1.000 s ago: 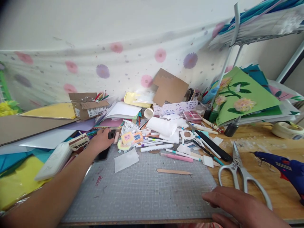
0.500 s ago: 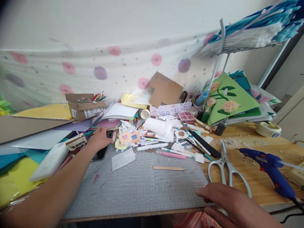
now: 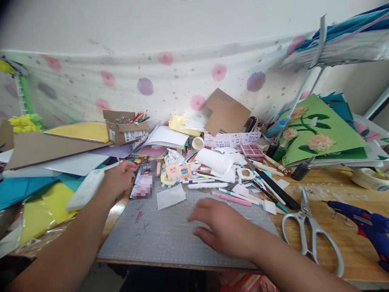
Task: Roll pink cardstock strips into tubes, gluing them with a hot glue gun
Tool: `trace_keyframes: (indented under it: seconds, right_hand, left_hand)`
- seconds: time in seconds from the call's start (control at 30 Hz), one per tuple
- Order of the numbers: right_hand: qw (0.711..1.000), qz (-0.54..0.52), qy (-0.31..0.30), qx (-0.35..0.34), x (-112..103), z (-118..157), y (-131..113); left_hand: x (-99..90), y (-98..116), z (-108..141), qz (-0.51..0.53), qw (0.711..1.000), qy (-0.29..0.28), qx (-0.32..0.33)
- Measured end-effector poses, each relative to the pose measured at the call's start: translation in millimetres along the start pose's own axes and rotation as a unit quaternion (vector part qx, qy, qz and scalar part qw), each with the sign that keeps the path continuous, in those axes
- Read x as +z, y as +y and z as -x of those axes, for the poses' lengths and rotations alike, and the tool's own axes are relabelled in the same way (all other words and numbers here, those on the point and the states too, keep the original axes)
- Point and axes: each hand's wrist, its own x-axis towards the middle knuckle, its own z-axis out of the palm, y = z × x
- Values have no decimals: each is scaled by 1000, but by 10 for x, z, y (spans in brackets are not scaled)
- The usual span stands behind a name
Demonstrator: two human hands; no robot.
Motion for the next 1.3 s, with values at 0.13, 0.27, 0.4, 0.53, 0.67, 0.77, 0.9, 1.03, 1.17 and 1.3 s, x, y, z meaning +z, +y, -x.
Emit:
trace_keyframes:
  seconds: [0.13,0.27,0.4,0.53,0.67,0.77,0.9,1.03,1.17,1.3]
  right_hand:
    - [997,28,16,-65,357,-974,-23]
    - [998,41,34,-37,714,-1682,-1]
    - [998,47,42,-5,833,-1961,28]
    - [998,51,23,-1,811,-1972,61]
    - [999,51,4,-2,801,-1968,86]
    - [998,53,16,30,829,-1999,92]
    - [993,33,59,93,861,-2021,82]
    - [991,-12,77,109,839,-1999,74]
    - [987,-53,88,121,822,-1966,67]
    - [985,-65,92,127,865,-1951,25]
  left_hand:
    - [85,-83,123,-1,1000,-11,11]
    - [110,-67,169,-14,1000,-17,15]
    - [121,-96,124,-9,999,-33,3]
    - [177,-185,63,26,999,-44,-8]
    - [245,-270,30,79,996,-45,-20]
    - [288,-313,20,124,991,-50,-30]
    - [312,-318,15,183,980,-60,-51]
    - [291,-244,28,231,968,-59,-79]
    - [275,-141,59,272,955,-46,-110]
    - [267,-69,88,306,942,-55,-125]
